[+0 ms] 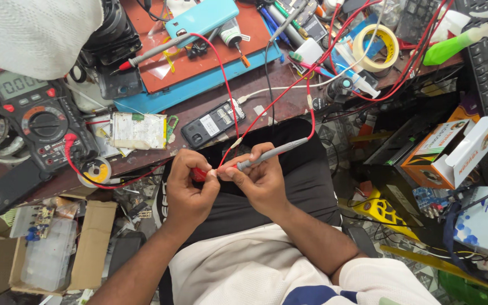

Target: The person sits at a cluttered repair bench and uses a multimeter with red test leads to test a small red battery pack, holding the probe tips against its contacts for an extended period. At the end they set the pack down and pick up a blue mobile phone from the bench.

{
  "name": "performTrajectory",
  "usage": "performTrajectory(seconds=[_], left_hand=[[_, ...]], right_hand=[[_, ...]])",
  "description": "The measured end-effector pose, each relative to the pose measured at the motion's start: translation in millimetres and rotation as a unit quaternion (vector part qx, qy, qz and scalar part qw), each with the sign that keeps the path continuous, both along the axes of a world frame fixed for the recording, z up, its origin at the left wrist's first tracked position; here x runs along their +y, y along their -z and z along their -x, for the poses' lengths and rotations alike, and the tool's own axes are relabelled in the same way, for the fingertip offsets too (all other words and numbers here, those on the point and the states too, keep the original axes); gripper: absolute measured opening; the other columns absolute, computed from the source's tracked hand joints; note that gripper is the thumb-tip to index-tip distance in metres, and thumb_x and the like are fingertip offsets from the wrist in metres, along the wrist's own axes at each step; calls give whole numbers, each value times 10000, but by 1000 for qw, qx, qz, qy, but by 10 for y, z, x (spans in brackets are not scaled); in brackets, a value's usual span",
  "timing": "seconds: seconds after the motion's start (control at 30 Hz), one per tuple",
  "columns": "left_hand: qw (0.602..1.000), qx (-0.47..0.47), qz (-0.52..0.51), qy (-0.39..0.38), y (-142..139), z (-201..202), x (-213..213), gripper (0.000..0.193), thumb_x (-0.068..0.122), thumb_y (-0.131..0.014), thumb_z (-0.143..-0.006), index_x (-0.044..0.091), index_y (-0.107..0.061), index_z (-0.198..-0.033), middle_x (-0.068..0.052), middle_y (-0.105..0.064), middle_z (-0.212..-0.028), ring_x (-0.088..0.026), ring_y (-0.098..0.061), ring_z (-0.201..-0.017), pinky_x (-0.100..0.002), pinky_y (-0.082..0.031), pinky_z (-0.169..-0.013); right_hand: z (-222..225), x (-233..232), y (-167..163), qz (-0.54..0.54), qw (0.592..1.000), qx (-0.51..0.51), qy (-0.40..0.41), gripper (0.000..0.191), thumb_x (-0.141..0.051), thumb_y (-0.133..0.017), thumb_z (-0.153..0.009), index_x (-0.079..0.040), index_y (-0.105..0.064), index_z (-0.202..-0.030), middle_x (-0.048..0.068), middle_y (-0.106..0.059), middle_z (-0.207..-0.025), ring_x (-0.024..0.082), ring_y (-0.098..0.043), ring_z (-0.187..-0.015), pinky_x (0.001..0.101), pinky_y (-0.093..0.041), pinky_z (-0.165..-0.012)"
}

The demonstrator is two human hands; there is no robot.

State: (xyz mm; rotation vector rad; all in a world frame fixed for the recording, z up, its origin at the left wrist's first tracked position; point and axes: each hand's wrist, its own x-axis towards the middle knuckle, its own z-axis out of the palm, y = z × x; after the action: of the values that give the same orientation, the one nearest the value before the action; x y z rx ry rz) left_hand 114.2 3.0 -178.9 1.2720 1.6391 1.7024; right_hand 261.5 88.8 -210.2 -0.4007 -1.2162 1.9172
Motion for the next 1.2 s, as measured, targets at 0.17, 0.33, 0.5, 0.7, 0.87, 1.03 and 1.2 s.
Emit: performTrajectory(seconds=[0.17, 0.33, 0.5, 0.7, 0.87, 1.03, 1.2], left_hand=[[1000, 7, -11, -1, -4, 3, 6, 217, -70, -636, -844, 58, -526, -980, -52, -507, -984, -134, -498, -825, -259, -438, -730], [999, 40, -17, -9, -30, 25, 24, 189, -29, -648, -859, 63, -535, -980, -65, -525, -954, -178, -528, -831, -300, -451, -751], [997, 62, -42, -19, -41, 24, 14, 172, -4, -652, -845, 66, -550, -964, -78, -560, -955, -232, -583, -902, -330, -485, -827], [999, 23, -21, -22, -31, 8, 50, 160, 1, -648, -857, 59, -560, -977, -65, -562, -964, -225, -586, -904, -332, -495, -819], [999, 31, -27, -19, -19, 19, 81, 165, -2, -652, -859, 59, -559, -981, -63, -561, -968, -235, -584, -915, -337, -494, -831], [999, 28, -22, -15, -14, 15, 64, 177, 0, -655, -861, 60, -555, -994, -65, -559, -970, -232, -586, -917, -338, -494, -843], [999, 37, -23, -15, -19, 23, 73, 180, -8, -653, -858, 63, -555, -990, -67, -556, -963, -233, -584, -911, -342, -493, -844]], right_hand=[[7, 8, -7, -5, 1000, 2, 3, 394, 94, -614, -1011, -102, -300, -1146, 227, -694, -1103, 245, -732, -1061, 361, -637, -956], [21, 1, -25, -23, 999, -10, 22, 393, 91, -619, -1018, -96, -303, -1159, 216, -711, -1059, 236, -741, -992, 347, -646, -898], [-22, -1, -74, -70, 989, -111, 61, 405, 88, -624, -1033, -94, -295, -1185, 226, -709, -1048, 244, -746, -946, 334, -644, -820], [-29, 47, -63, -53, 997, -48, 26, 410, 88, -607, -1096, -118, -279, -1228, 239, -694, -1085, 267, -749, -992, 383, -665, -914], [-40, 73, -19, -62, 996, -51, 31, 409, 91, -609, -1101, -117, -281, -1230, 249, -694, -1059, 265, -745, -979, 385, -664, -901], [-52, 81, -6, -54, 997, -57, 25, 409, 95, -609, -1092, -113, -283, -1224, 247, -690, -1067, 267, -747, -989, 389, -669, -917], [-43, 87, -9, -50, 997, -50, 28, 416, 107, -612, -1088, -111, -285, -1223, 248, -692, -1059, 264, -745, -981, 380, -665, -909]])
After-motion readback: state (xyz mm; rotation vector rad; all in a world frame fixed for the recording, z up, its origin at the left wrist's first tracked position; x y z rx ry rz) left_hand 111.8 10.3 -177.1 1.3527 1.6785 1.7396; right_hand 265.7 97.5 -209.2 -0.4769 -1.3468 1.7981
